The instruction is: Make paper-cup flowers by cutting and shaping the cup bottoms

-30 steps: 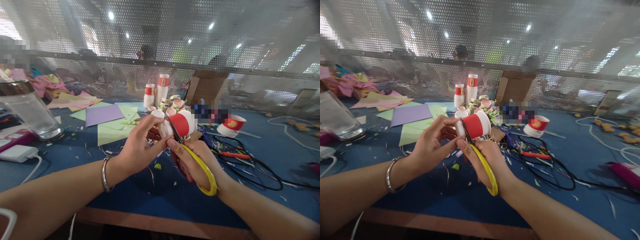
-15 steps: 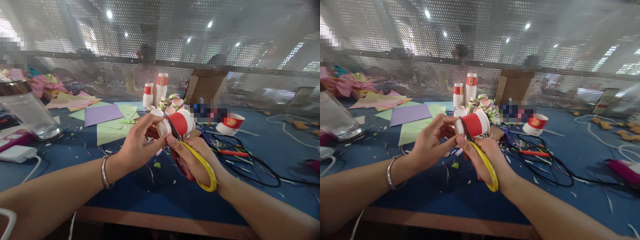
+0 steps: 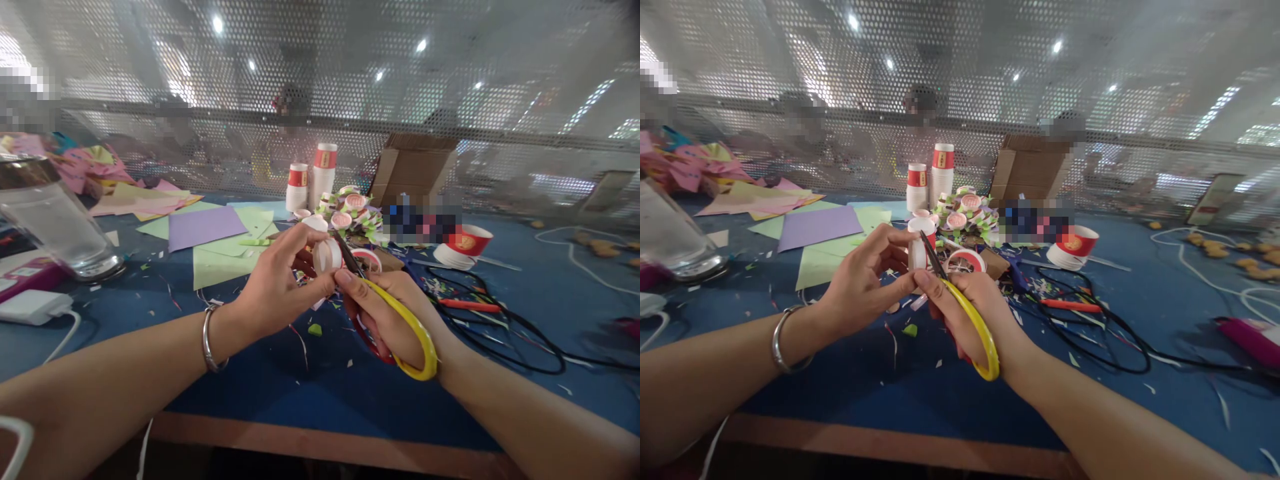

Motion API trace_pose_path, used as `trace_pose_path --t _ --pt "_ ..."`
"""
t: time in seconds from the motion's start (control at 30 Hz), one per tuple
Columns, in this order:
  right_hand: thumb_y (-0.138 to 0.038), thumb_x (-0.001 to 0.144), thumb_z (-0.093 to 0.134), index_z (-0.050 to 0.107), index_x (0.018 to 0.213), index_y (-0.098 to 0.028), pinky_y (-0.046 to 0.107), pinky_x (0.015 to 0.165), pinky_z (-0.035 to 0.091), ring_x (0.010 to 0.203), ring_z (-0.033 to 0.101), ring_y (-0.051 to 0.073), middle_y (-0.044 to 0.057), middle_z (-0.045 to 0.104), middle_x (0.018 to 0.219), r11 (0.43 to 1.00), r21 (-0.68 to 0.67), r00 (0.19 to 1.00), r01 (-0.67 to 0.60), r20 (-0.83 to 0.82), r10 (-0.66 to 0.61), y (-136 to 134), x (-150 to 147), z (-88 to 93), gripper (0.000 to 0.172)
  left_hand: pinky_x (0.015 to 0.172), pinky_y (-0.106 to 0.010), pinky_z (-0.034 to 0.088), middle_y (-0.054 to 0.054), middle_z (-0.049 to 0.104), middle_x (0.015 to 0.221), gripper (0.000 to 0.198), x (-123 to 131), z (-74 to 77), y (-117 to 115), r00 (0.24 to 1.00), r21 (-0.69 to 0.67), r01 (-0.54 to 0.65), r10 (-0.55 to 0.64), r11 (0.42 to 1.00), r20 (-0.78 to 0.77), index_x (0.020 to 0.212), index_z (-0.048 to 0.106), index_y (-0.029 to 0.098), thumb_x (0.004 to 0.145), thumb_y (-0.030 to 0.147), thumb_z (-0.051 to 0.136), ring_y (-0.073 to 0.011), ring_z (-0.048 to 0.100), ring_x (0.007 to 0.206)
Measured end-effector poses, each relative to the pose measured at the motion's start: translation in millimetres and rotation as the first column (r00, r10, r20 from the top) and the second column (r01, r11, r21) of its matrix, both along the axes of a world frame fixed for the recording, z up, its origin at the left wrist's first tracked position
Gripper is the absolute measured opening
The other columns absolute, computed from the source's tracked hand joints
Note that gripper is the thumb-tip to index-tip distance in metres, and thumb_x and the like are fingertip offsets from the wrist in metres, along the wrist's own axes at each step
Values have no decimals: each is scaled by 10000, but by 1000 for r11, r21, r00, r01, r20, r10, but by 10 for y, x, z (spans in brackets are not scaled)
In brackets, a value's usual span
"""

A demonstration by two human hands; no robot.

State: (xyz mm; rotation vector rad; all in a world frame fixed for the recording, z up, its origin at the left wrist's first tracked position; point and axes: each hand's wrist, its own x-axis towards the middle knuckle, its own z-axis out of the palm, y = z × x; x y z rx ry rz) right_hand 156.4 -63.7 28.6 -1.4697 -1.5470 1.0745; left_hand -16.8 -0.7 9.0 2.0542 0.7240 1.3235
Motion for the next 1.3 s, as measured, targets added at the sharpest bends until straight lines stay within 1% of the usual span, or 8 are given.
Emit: trace_pose_path --t 0.2,0.3,0.43,0.57,0.73,0.87,1.07,1.3 --pt "-772 834 584 543 613 -226 216 312 311 259 419 106 -59 439 333 990 111 996 84 14 -86 49 93 23 590 630 -240 499 -23 658 895 239 -35 27 118 982 -177 2 32 984 188 1129 560 192 915 287 604 -127 607 739" --pt "-729 856 594 580 636 -222 231 371 324 303 431 105 -59 462 375 966 250 974 67 195 -118 119 193 35 553 547 -232 454 -2 640 787 199 -34 58 217 934 -362 73 64 929 352 1070 590 201 890 255 523 -129 571 644" --pt "-654 879 596 720 764 -228 257 488 360 509 601 168 -6 627 552 952 274 780 -137 623 -67 190 246 4 458 500 -244 413 -30 656 752 167 -36 168 298 799 -478 202 139 854 585 942 595 189 836 249 480 -144 579 591" --pt "-567 922 596 733 906 -223 292 580 380 724 711 249 52 758 769 951 109 548 -288 834 70 168 192 -89 371 506 -243 367 -40 648 697 173 -79 263 342 676 -475 99 291 875 677 863 597 189 883 258 439 -143 572 608" --pt "-513 934 608 693 1056 -218 309 575 341 752 739 302 75 774 810 938 35 408 -346 905 117 71 116 -126 331 441 -250 295 -49 621 647 223 -66 244 334 725 -526 52 330 849 604 772 595 176 887 277 433 -126 455 507" --pt "-516 927 623 683 1068 -219 301 557 309 749 742 306 74 770 799 934 7 403 -357 903 147 35 94 -90 334 434 -249 341 -80 638 685 232 -27 195 299 755 -569 108 305 815 580 784 619 174 891 274 438 -148 501 527" --pt "-548 913 635 675 1081 -201 304 563 321 761 728 311 82 760 799 942 -76 434 -327 873 222 57 69 -4 387 475 -238 420 -37 632 683 189 -41 118 269 806 -536 182 186 825 561 923 612 174 913 287 461 -146 593 550" --pt "-309 897 663 666 1049 -190 324 688 431 840 704 255 69 757 932 904 -94 513 -416 797 319 29 146 49 193 486 -246 444 -39 659 751 195 -46 80 217 854 -472 194 89 860 513 954 595 197 953 330 452 -142 603 574"
